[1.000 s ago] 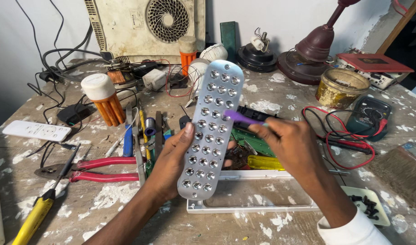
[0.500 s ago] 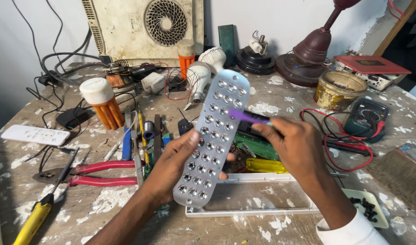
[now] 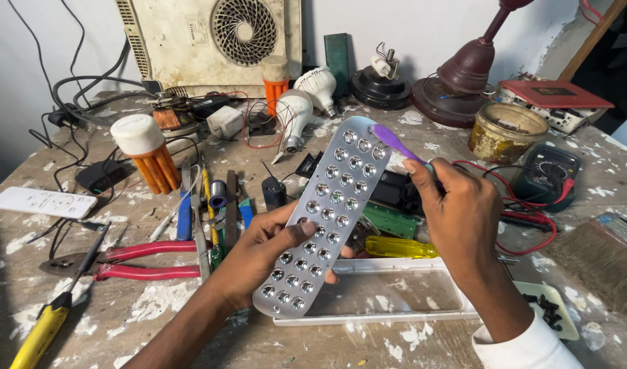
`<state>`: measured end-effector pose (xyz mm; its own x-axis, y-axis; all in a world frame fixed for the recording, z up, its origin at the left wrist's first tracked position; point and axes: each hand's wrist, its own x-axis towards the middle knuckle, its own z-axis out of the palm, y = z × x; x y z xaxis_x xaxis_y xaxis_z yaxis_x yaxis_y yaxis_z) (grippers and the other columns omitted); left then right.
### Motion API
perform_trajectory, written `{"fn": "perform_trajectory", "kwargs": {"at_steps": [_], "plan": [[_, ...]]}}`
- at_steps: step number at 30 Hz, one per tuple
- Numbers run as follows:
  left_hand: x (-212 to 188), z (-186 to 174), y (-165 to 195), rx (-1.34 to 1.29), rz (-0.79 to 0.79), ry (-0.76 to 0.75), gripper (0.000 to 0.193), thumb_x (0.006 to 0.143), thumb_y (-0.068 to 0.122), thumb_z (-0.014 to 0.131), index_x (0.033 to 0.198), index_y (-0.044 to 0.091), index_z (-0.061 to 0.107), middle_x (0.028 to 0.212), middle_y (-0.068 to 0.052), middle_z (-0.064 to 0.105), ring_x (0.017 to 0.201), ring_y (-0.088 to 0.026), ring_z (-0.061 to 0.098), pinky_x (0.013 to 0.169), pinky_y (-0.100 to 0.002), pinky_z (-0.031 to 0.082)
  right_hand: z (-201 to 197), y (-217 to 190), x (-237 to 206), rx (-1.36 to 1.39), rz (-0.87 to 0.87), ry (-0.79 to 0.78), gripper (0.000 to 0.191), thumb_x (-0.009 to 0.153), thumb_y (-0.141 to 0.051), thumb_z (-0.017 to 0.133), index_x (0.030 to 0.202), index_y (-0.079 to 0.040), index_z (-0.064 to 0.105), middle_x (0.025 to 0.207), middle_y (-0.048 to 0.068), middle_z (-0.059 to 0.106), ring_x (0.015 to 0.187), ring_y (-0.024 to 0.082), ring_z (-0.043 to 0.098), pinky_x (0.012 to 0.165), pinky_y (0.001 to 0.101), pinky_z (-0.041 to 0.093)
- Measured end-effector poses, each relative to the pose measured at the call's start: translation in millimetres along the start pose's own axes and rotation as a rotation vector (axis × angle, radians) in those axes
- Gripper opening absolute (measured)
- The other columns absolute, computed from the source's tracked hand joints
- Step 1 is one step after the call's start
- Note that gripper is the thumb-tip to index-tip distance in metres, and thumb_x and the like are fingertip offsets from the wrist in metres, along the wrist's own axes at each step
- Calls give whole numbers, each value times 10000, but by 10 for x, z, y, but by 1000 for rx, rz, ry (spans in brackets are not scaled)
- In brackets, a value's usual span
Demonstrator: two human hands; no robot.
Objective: The person holds a rectangular LED light reflector panel with many bulb sockets and scrubs its surface and around each socket using a toothbrush, rotating the panel to reach different areas. At the end they set the panel down and brush the white plastic frame of the light fixture.
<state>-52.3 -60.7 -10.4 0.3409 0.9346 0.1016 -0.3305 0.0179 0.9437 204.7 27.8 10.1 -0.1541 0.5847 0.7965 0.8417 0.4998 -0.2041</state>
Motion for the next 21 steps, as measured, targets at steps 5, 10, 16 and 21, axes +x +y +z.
{"fn": "perform_trajectory", "kwargs": {"at_steps": [5, 10, 16, 21], "plan": [[12, -24, -18, -25, 10, 1, 471, 992, 237, 535, 1409, 18, 546, 1054, -244, 772, 751, -268, 775, 643, -356, 646, 56, -119, -65, 147, -43, -110, 467, 975, -403, 690, 719, -19, 622, 571, 159, 578, 446, 345, 545, 467, 448, 404], [39, -76, -40, -53, 24, 34, 435, 994, 212, 517, 1378, 11, 555, 1061, -243, 771, 767, -278, 772, 631, -361, 638, 98, -263, -119, 207, -140, -190, 417, 933, -403, 708, 740, -38, 650, 586, 148, 612, 489, 343, 597, 447, 436, 427], [36, -54, -38, -71, 12, 17, 439, 1007, 228, 514, 1388, 14, 556, 1060, -245, 769, 763, -274, 768, 631, -359, 637, 62, -232, -126, 61, -162, 0, 422, 952, -410, 719, 778, -30, 659, 658, 128, 650, 544, 336, 632, 476, 434, 447], [3, -17, 7, -101, -45, -15, 482, 984, 219, 530, 1442, 71, 525, 1026, -248, 764, 760, -270, 769, 669, -362, 654, 23, -95, -25, 15, -42, 31, 412, 987, -408, 723, 790, -48, 688, 590, 135, 587, 486, 328, 572, 490, 442, 421]]}}
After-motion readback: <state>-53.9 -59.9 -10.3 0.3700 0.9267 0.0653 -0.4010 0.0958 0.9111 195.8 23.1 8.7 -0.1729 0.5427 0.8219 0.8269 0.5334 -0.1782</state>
